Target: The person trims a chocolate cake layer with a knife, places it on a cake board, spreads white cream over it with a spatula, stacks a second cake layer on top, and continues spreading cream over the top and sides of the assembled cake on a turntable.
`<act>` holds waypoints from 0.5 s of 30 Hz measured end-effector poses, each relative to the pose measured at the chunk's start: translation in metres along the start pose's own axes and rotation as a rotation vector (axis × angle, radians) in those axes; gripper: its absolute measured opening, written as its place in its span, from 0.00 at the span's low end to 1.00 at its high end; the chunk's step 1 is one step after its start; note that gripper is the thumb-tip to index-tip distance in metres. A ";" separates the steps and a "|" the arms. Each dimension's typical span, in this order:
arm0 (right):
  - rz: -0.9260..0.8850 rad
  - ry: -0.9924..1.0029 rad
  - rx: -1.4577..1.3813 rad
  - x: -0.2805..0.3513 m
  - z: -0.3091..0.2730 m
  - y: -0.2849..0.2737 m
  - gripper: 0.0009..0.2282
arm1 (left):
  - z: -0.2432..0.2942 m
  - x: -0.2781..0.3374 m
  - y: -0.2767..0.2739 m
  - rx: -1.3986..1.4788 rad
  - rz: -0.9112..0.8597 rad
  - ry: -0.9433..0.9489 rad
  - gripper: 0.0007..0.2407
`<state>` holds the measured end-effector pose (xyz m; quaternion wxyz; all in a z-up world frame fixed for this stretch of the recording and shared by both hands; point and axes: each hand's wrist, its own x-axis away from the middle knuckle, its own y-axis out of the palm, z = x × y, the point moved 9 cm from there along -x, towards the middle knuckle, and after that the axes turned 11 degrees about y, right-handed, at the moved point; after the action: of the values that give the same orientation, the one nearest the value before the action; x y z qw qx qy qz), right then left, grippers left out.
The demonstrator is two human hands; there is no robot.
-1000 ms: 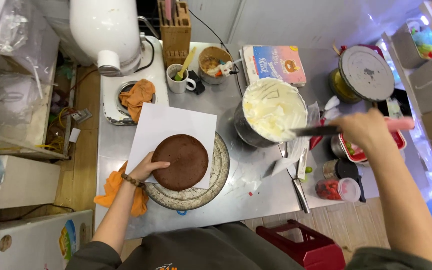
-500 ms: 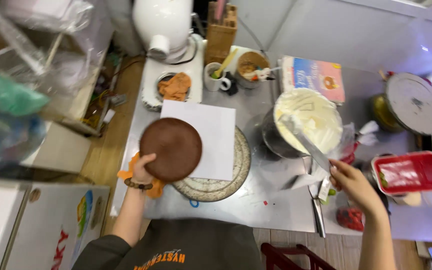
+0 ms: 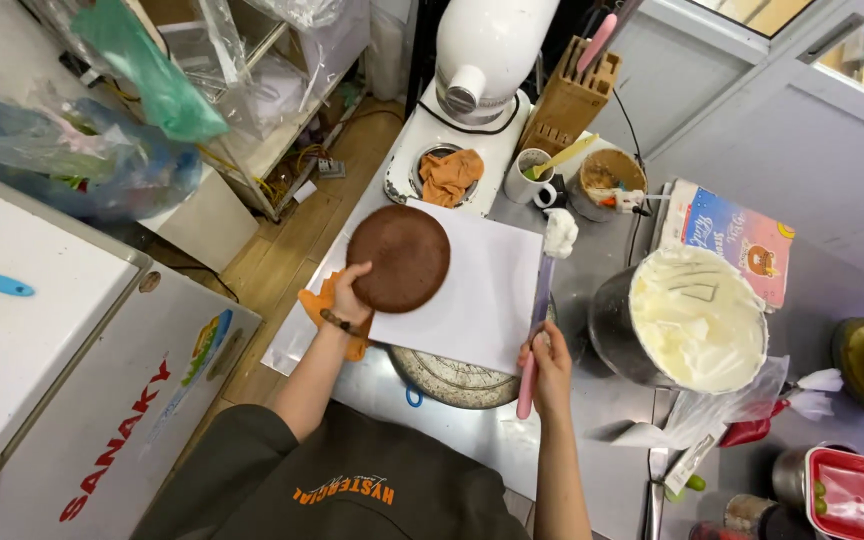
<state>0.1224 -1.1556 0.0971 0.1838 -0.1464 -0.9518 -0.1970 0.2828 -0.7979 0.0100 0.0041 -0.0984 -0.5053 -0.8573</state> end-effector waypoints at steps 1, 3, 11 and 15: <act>-0.002 0.006 0.005 0.008 0.003 -0.004 0.18 | -0.005 0.004 -0.011 0.003 0.007 0.002 0.22; 0.001 0.025 0.039 0.025 0.010 -0.013 0.18 | -0.019 0.013 -0.033 -0.102 -0.001 -0.011 0.22; 0.066 -0.090 0.452 0.089 -0.019 -0.040 0.21 | 0.034 0.063 0.047 0.062 0.027 -0.037 0.26; 0.149 -0.155 1.125 0.114 -0.037 -0.003 0.20 | 0.058 0.085 0.094 0.030 0.009 0.061 0.28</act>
<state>0.0306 -1.1510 0.1744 0.1765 -0.1068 -0.9080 0.3646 0.2191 -0.7858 0.1328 0.0247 -0.0744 -0.5172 -0.8523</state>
